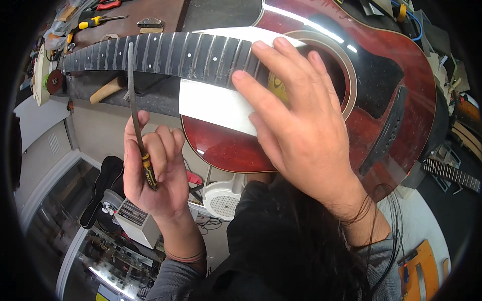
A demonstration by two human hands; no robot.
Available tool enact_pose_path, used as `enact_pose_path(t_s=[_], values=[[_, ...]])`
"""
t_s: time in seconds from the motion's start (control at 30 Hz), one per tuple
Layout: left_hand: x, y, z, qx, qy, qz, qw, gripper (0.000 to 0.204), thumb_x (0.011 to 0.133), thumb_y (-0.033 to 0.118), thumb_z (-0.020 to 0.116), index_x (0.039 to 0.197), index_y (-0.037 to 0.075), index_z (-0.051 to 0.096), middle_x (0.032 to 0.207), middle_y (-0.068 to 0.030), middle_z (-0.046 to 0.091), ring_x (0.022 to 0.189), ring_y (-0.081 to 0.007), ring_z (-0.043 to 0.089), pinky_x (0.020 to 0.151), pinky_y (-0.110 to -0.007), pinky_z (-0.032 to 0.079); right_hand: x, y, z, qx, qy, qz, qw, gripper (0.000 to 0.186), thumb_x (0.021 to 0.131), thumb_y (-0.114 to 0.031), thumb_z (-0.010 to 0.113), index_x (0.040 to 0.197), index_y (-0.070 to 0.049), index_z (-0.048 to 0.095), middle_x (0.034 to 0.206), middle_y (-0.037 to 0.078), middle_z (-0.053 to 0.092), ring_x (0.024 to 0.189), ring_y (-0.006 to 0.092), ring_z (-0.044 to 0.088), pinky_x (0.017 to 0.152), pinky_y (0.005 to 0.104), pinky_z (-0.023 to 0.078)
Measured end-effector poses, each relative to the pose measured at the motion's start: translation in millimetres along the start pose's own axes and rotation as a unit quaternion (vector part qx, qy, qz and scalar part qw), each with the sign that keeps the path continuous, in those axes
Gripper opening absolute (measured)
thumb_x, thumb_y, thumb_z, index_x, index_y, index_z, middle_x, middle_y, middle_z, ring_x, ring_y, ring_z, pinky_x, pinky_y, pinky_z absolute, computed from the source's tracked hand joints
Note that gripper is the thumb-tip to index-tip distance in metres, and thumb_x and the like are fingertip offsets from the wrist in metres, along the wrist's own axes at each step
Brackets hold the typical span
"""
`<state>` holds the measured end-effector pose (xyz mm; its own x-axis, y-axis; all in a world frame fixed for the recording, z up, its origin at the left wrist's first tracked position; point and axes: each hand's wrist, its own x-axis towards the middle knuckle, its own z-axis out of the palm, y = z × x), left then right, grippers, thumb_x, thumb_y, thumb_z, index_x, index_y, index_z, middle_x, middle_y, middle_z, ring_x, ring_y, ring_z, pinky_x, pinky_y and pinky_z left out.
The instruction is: The person files the fretboard of a red acoustic guitar using a metal file and a white paper guide. They then use a brush to clean the fretboard and headstock, and briefly handle a power drill before returning to the guitar.
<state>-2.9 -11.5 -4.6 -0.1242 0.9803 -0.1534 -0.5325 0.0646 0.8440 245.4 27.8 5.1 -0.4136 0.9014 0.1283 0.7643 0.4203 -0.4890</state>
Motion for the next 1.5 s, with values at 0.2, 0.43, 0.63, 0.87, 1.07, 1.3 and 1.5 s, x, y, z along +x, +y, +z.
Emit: enact_pose_path(t_s=[0.2, 0.43, 0.63, 0.87, 1.07, 1.3, 1.5], values=[[-4.5, -0.5, 1.3, 0.059, -0.043, 0.017, 0.997, 0.046, 0.115, 0.030, 0.058, 0.140, -0.008, 0.055, 0.061, 0.0027, 0.049, 0.063, -0.0099, 0.041, 0.073, -0.033, 0.035, -5.2, -9.6, -1.0, -0.016, -0.017, 0.038, 0.999, 0.065, 0.097, -0.003, 0.074, 0.159, -0.020, 0.065, 0.173, 0.019, 0.049, 0.165, 0.0416, 0.041, 0.134, 0.0657, 0.026], [-19.6, -2.7, 7.1, 0.366, -0.012, 0.099, 0.925, 0.038, 0.101, 0.007, 0.075, 0.135, -0.007, 0.067, 0.070, 0.0029, 0.060, 0.061, -0.0097, 0.044, 0.076, -0.033, 0.036, -8.7, -16.6, -1.6, -0.039, -0.036, 0.064, 0.997, 0.069, 0.097, -0.003, 0.073, 0.162, -0.022, 0.062, 0.177, 0.020, 0.043, 0.168, 0.0409, 0.037, 0.135, 0.0655, 0.023], [-8.8, -6.9, 8.9, 0.613, -0.118, 0.241, 0.743, 0.042, 0.088, -0.004, 0.079, 0.130, 0.001, 0.078, 0.078, 0.0051, 0.064, 0.059, -0.0140, 0.042, 0.079, -0.036, 0.032, -10.9, -11.3, 2.5, -0.028, -0.020, 0.051, 0.998, 0.069, 0.095, -0.002, 0.074, 0.161, -0.021, 0.063, 0.177, 0.021, 0.043, 0.167, 0.0421, 0.037, 0.135, 0.0660, 0.024], [-4.3, -8.5, 9.4, 0.620, -0.140, 0.241, 0.733, 0.043, 0.089, -0.008, 0.077, 0.131, -0.002, 0.078, 0.069, 0.0066, 0.052, 0.061, -0.0127, 0.040, 0.081, -0.036, 0.030, -9.7, -10.3, 4.2, -0.010, -0.015, 0.050, 0.999, 0.070, 0.093, -0.001, 0.074, 0.159, -0.021, 0.064, 0.177, 0.022, 0.043, 0.167, 0.0432, 0.038, 0.135, 0.0661, 0.025], [-9.6, -1.7, 5.2, 0.646, -0.162, 0.226, 0.711, 0.051, 0.085, 0.001, 0.085, 0.135, 0.005, 0.080, 0.068, 0.0068, 0.053, 0.060, -0.0146, 0.043, 0.078, -0.039, 0.029, -9.7, -10.2, 3.3, -0.002, -0.012, 0.059, 0.998, 0.070, 0.091, -0.001, 0.075, 0.158, -0.021, 0.065, 0.177, 0.022, 0.043, 0.167, 0.0439, 0.038, 0.134, 0.0673, 0.025], [25.9, 0.1, 34.1, 0.661, -0.182, 0.230, 0.691, 0.046, 0.087, -0.007, 0.082, 0.133, 0.000, 0.080, 0.070, 0.0030, 0.053, 0.061, -0.0170, 0.045, 0.080, -0.037, 0.030, -7.7, -9.7, 4.3, 0.009, -0.014, 0.053, 0.998, 0.071, 0.090, 0.000, 0.075, 0.157, -0.021, 0.066, 0.176, 0.022, 0.043, 0.166, 0.0451, 0.038, 0.133, 0.0682, 0.027], [-10.8, 7.2, 7.8, 0.669, -0.201, 0.204, 0.686, 0.059, 0.083, 0.000, 0.082, 0.142, 0.003, 0.076, 0.071, 0.0061, 0.047, 0.066, -0.0148, 0.048, 0.078, -0.041, 0.028, -8.5, -9.9, 3.3, 0.019, -0.013, 0.062, 0.998, 0.072, 0.089, -0.001, 0.075, 0.157, -0.021, 0.065, 0.176, 0.022, 0.042, 0.166, 0.0462, 0.038, 0.132, 0.0687, 0.028]])
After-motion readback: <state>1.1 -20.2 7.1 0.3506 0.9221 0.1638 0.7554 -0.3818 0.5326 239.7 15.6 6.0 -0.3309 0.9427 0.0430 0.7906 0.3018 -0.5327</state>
